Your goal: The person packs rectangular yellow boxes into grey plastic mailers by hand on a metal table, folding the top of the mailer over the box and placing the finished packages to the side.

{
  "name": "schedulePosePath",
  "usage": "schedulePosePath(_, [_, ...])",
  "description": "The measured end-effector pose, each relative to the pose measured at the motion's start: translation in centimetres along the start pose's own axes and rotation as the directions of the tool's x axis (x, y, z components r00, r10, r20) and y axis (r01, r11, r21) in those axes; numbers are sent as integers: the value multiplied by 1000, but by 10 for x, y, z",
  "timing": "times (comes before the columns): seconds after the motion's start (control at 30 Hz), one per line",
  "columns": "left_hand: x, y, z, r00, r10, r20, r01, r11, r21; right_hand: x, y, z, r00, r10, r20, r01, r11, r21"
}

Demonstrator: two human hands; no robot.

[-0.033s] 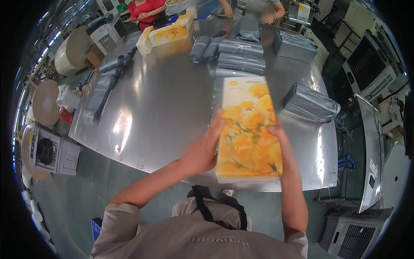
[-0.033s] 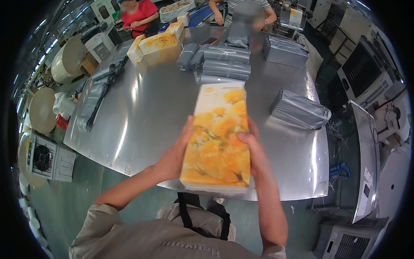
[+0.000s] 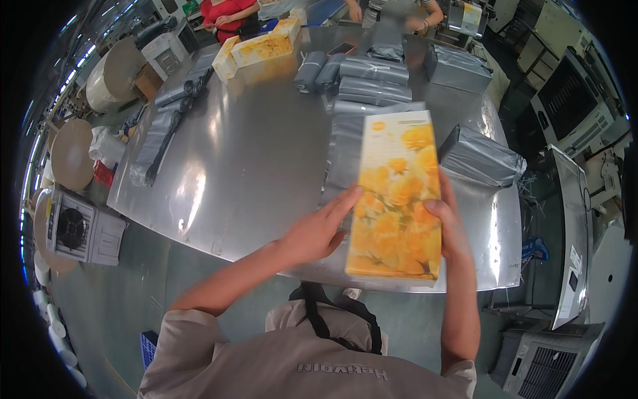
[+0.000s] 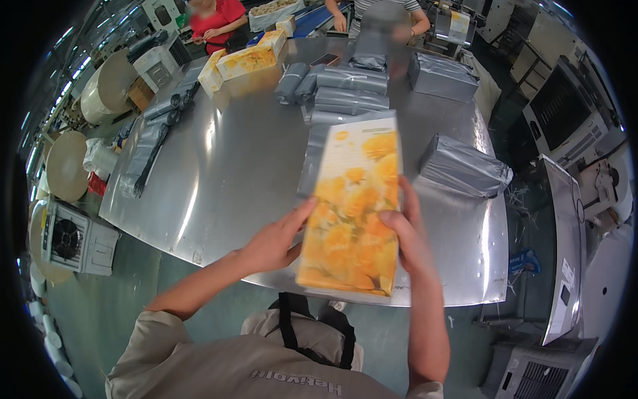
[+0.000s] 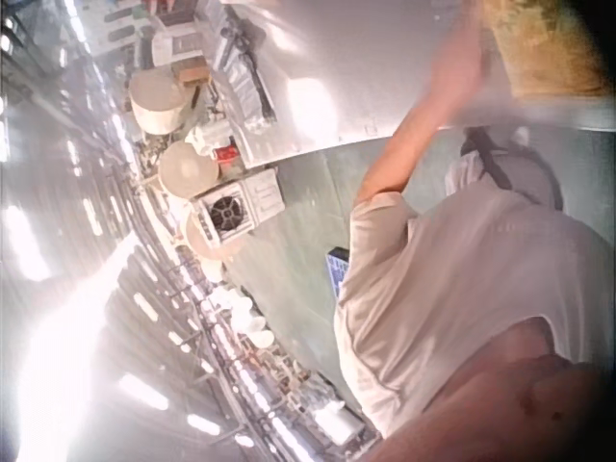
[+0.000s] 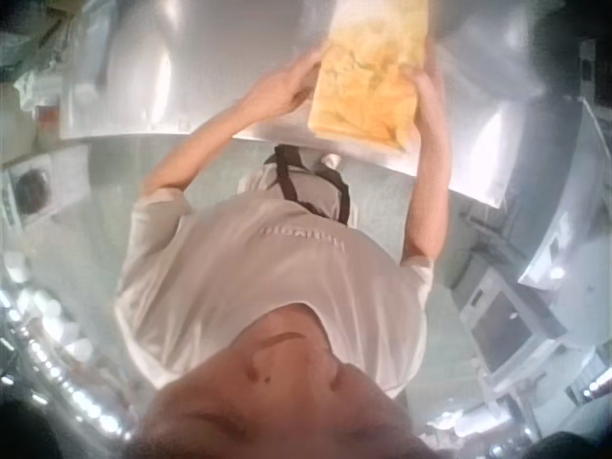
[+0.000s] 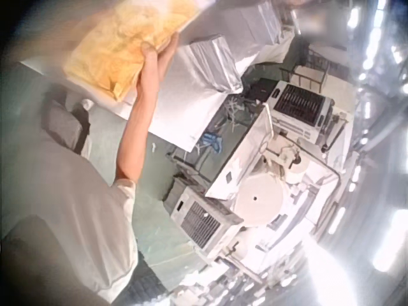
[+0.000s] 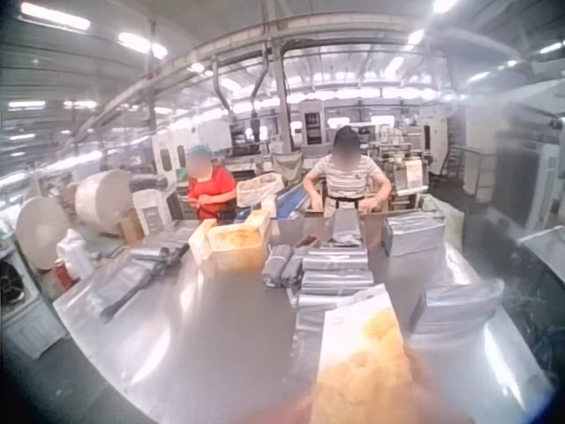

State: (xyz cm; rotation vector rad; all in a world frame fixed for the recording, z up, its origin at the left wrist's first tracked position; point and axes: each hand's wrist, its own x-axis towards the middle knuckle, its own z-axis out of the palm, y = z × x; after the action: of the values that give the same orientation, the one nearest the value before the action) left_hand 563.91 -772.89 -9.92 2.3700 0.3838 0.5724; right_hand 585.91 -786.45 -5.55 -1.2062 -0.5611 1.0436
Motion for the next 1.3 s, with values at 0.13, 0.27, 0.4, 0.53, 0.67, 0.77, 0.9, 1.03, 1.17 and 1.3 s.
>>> schedulePosePath(0.13, [-4,-61,39,936,-270,227,290,955,-57,-41,23,-89,984,-164,-72,47,626,-778])
schedulePosePath(0.27, [31,-85,68,996,30,-81,-3,950,313,-68,71,-116,946,-130,-297,-293,55,-955])
schedulePosePath(0.4, [69,-68,96,994,-106,19,88,907,412,-64,77,-109,930,-139,-341,-340,30,-940])
schedulePosePath(0.53, [96,-98,145,844,-506,-180,532,831,160,-58,78,-101,940,-169,-297,-297,28,-954])
schedulePosePath(0.67, [109,-129,162,731,-655,-191,579,744,-333,-47,77,-89,939,-182,-293,-292,32,-956])
schedulePosePath(0.77, [94,-120,130,728,-677,-109,582,694,-425,-45,76,-82,928,-181,-325,-324,33,-945])
schedulePosePath(0.9, [27,-141,103,593,-803,-56,612,495,-617,-44,76,-79,922,-196,-334,-333,41,-942])
schedulePosePath(1.03, [-11,-157,102,506,-862,-25,638,393,-663,-41,76,-79,919,-190,-346,-336,85,-938])
schedulePosePath(1.17, [-22,-165,96,587,-809,2,649,470,-598,-39,71,-71,884,-180,-432,-297,498,-815])
schedulePosePath(1.3, [-16,-149,77,768,-620,-164,500,739,-452,-46,51,-45,881,-193,-433,-122,790,-601])
